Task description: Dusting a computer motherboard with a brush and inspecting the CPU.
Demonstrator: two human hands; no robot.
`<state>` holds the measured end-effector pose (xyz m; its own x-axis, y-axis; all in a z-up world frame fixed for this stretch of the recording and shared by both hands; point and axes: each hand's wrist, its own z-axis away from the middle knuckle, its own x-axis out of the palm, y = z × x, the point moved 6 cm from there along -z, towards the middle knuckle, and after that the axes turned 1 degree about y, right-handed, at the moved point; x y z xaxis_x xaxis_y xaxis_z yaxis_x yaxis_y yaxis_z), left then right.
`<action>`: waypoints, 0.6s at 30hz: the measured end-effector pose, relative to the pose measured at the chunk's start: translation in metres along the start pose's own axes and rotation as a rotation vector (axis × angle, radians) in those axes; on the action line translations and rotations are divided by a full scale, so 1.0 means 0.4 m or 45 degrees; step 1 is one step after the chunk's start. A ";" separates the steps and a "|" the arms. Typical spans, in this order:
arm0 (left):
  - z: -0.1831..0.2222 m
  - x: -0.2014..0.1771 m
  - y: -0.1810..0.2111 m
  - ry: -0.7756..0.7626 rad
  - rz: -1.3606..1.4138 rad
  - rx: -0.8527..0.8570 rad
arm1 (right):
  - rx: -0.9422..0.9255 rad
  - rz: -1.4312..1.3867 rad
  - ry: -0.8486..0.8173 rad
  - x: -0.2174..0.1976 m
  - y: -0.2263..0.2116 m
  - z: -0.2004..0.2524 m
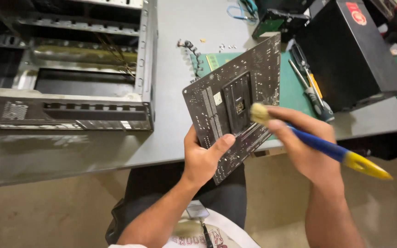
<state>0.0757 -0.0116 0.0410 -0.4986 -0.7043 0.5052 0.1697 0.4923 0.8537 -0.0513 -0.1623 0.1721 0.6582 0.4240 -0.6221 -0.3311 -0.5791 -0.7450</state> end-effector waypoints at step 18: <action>0.023 0.047 0.002 -0.073 0.167 0.163 | -0.361 0.194 -0.090 0.071 0.079 0.005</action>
<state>0.0586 -0.0200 0.0500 -0.5279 -0.6011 0.6000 0.1288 0.6417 0.7561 -0.0442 -0.1674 0.1302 0.5634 0.3591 -0.7441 -0.2142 -0.8063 -0.5513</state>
